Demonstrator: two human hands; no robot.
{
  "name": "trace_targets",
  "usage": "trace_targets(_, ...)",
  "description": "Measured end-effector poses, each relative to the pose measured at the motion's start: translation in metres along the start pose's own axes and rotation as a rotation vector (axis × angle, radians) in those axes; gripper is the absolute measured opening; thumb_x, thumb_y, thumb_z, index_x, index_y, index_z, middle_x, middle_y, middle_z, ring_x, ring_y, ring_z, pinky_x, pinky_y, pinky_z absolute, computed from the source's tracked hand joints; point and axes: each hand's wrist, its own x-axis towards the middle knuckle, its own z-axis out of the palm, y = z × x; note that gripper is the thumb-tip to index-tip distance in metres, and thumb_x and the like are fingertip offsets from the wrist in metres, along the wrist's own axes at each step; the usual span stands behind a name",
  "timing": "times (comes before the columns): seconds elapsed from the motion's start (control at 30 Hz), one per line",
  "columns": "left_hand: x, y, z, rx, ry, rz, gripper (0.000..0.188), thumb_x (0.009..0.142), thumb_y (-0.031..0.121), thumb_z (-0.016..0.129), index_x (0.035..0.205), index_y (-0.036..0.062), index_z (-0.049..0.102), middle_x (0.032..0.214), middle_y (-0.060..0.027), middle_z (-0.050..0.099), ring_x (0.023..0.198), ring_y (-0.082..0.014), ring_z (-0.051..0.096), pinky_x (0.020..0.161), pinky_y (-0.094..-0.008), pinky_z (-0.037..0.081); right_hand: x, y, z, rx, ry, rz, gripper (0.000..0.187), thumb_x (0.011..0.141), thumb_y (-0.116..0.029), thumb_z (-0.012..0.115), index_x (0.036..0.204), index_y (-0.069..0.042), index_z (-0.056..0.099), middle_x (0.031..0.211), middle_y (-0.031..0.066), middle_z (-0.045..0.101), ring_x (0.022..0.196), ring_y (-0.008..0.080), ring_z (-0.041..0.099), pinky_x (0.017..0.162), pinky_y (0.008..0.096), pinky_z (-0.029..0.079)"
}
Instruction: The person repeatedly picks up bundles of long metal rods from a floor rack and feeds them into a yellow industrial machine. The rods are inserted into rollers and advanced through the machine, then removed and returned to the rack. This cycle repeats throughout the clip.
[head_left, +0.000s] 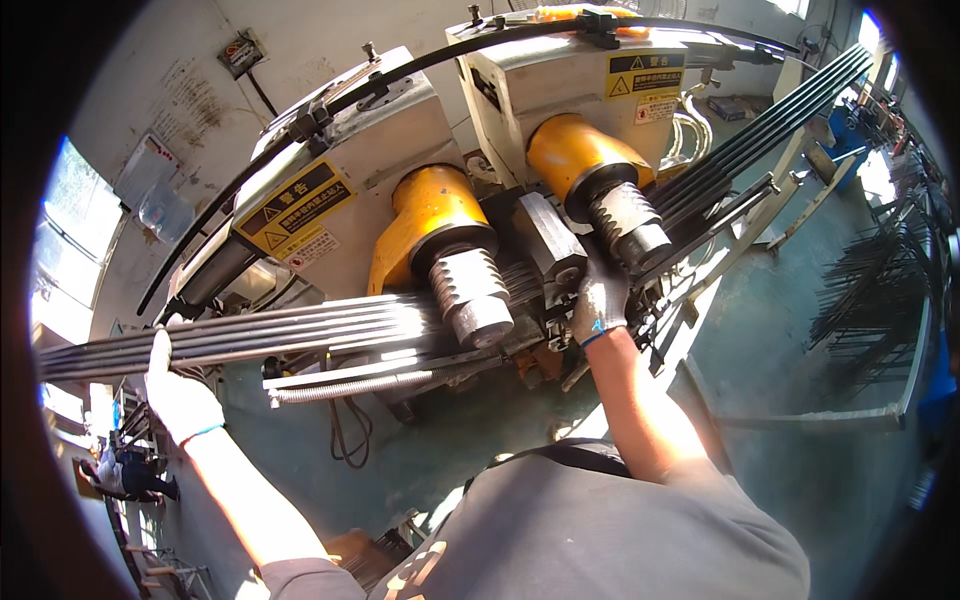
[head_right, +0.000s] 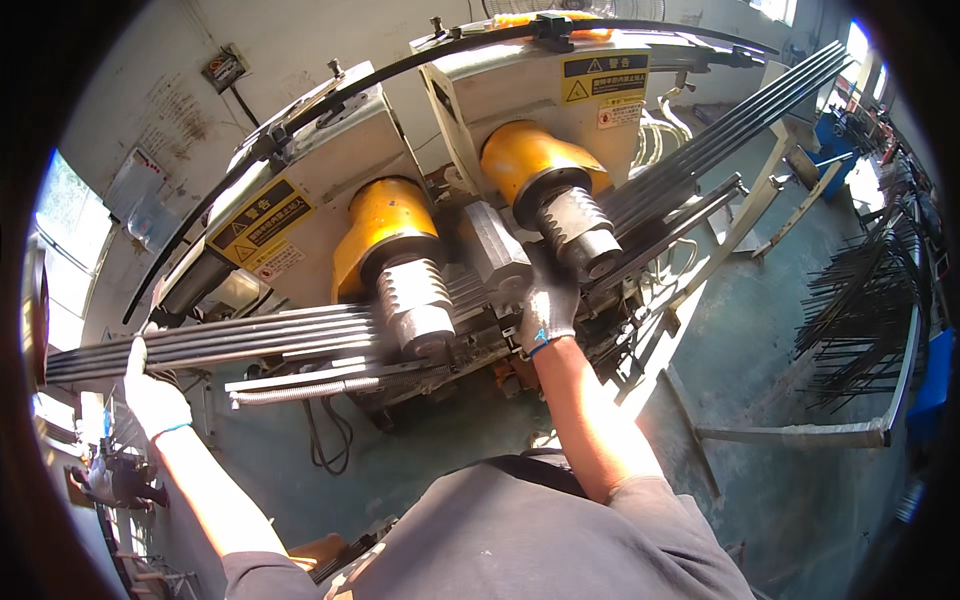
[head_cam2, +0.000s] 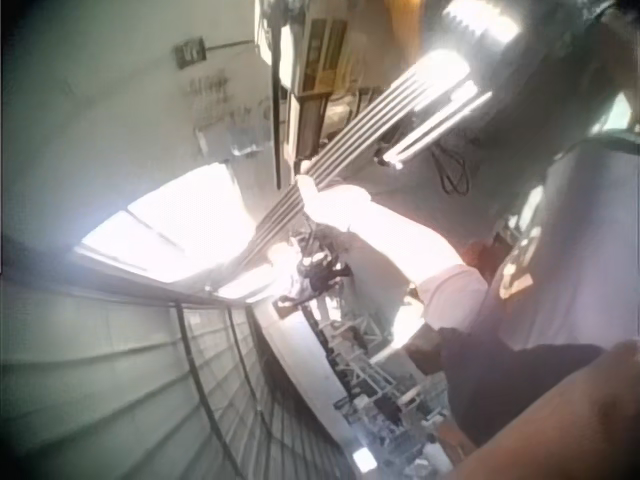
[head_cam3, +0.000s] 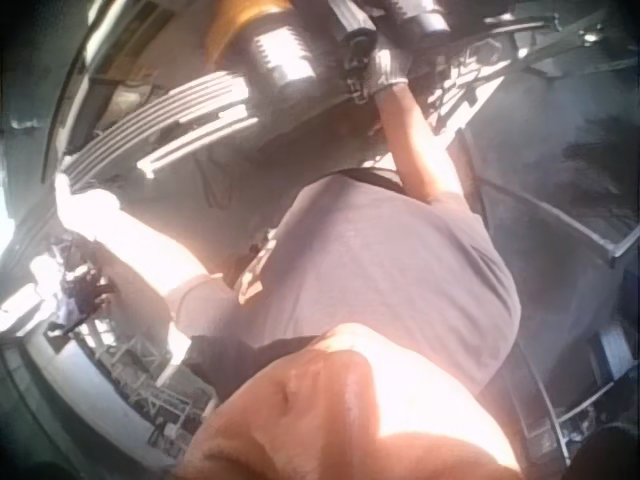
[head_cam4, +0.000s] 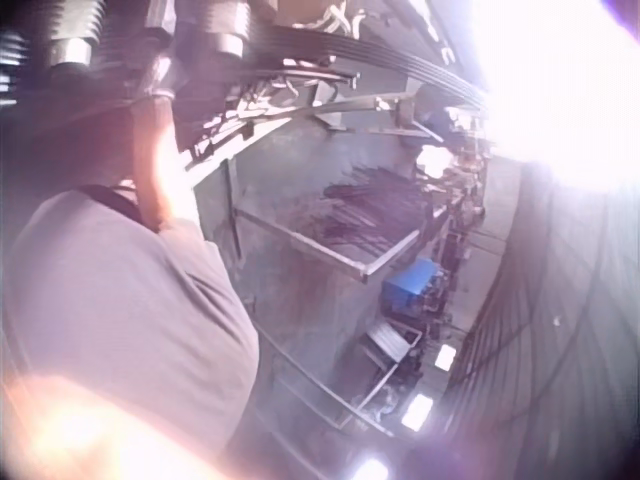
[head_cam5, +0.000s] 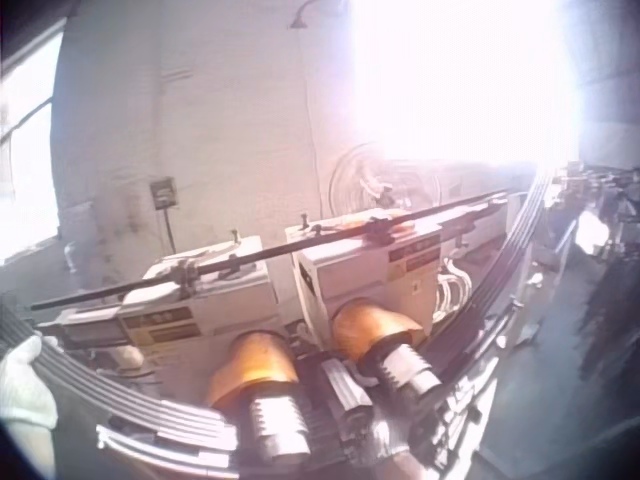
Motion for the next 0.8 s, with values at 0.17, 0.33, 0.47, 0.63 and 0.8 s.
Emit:
trace_targets(0.17, -0.029, 0.042, 0.088, 0.068, -0.058, 0.146, 0.037, 0.112, 0.016, 0.066, 0.145, 0.0, 0.067, 0.13, -0.0207, 0.078, 0.116, -0.0305, 0.076, 0.108, -0.0466, 0.062, 0.025, 0.013, -0.014, 0.027, -0.066, 0.019, 0.042, 0.102, -0.015, 0.081, 0.138, 0.003, 0.069, 0.109, 0.0136, 0.077, 0.071, 0.0247, 0.077, 0.055, 0.0371, 0.061)
trace_targets(0.33, -0.067, 0.067, 0.171, 0.104, -0.324, 0.173, 0.038, 0.111, 0.01, 0.063, 0.147, -0.0019, 0.058, 0.121, -0.0236, 0.079, 0.109, -0.0322, 0.081, 0.097, -0.0433, 0.069, 0.03, 0.001, -0.022, 0.01, -0.091, -0.071, 0.038, 0.103, -0.012, 0.079, 0.138, -0.001, 0.069, 0.11, 0.0109, 0.076, 0.069, 0.0274, 0.078, 0.054, 0.0383, 0.06)
trace_targets(0.47, -0.074, 0.068, 0.212, 0.267, -0.507, 0.277, 0.042, 0.114, 0.013, 0.062, 0.151, -0.0047, 0.055, 0.118, -0.0208, 0.08, 0.105, -0.0266, 0.081, 0.097, -0.0398, 0.068, 0.049, 0.016, -0.04, -0.097, -0.154, -0.16, 0.04, 0.104, -0.011, 0.077, 0.143, -0.002, 0.069, 0.114, 0.0109, 0.077, 0.07, 0.0273, 0.079, 0.057, 0.0368, 0.06)
trace_targets(0.63, -0.054, 0.07, 0.23, 1.088, -0.631, 1.352, 0.024, 0.108, 0.014, 0.071, 0.13, 0.0079, 0.079, 0.107, -0.0101, 0.084, 0.091, -0.0192, 0.082, 0.085, -0.035, 0.065, 0.042, 0.027, -0.029, -0.187, -0.284, -0.228, 0.044, 0.106, -0.012, 0.074, 0.149, -0.003, 0.068, 0.119, 0.0106, 0.078, 0.076, 0.0247, 0.081, 0.063, 0.035, 0.062)
trace_targets(0.8, -0.065, 0.062, 0.285, 1.096, -0.665, 1.553, 0.027, 0.103, 0.008, 0.068, 0.126, 0.0123, 0.08, 0.115, -0.0109, 0.084, 0.096, -0.0284, 0.082, 0.089, -0.0388, 0.066, 0.068, 0.028, -0.055, -0.346, -0.225, -0.349, 0.039, 0.106, -0.013, 0.074, 0.143, -0.002, 0.07, 0.117, 0.0095, 0.077, 0.077, 0.0243, 0.08, 0.063, 0.0347, 0.061)
